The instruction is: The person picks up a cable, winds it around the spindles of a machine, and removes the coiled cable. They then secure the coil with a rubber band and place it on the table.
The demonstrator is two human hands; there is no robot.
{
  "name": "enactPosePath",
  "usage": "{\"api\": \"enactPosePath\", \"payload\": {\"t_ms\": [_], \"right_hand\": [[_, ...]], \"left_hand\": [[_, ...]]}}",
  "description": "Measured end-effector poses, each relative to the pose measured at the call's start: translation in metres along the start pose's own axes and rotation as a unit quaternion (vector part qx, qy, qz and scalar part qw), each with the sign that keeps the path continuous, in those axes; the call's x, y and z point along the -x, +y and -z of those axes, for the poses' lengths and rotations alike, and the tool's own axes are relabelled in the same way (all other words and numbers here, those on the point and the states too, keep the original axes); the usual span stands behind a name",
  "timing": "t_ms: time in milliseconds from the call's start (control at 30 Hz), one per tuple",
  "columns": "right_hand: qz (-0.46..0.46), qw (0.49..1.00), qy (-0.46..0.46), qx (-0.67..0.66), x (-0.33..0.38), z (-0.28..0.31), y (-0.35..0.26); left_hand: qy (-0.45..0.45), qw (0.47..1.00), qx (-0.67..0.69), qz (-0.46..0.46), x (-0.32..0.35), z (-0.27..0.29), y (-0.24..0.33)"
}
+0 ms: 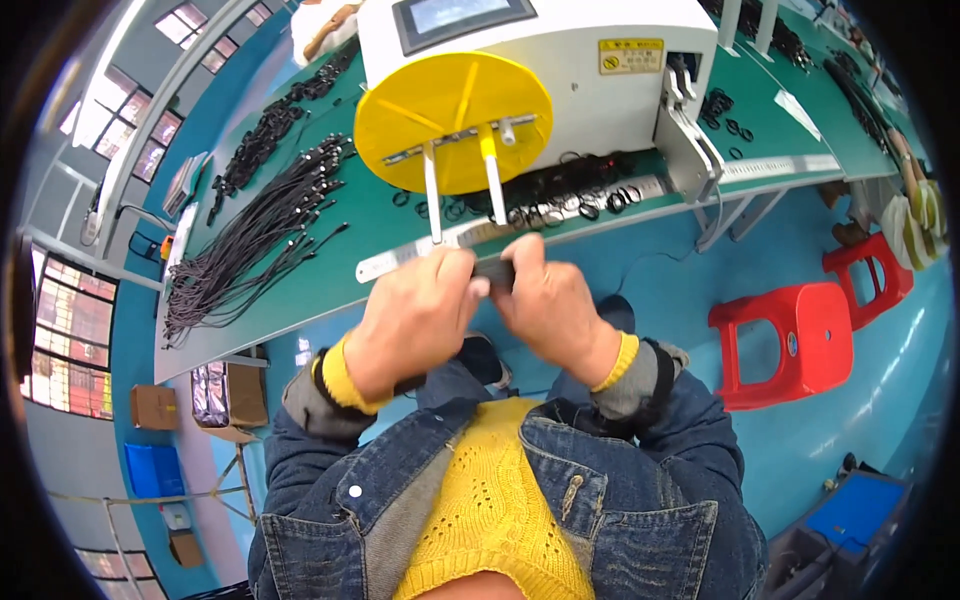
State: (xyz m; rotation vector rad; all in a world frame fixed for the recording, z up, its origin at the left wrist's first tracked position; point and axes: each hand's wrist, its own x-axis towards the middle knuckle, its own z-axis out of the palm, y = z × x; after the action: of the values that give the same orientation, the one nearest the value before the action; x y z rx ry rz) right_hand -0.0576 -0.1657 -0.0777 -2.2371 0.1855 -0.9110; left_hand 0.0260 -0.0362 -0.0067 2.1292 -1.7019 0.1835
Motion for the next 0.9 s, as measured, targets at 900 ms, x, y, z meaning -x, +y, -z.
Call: {"api": "enactPosePath", "payload": {"t_ms": [900], "right_hand": [[-0.038, 0.954, -0.221, -0.199, 0.064, -0.058, 0.045]], "left_hand": [[-0.329, 0.655, 0.579, 0.356, 0.074, -0.109, -0.033]]}}
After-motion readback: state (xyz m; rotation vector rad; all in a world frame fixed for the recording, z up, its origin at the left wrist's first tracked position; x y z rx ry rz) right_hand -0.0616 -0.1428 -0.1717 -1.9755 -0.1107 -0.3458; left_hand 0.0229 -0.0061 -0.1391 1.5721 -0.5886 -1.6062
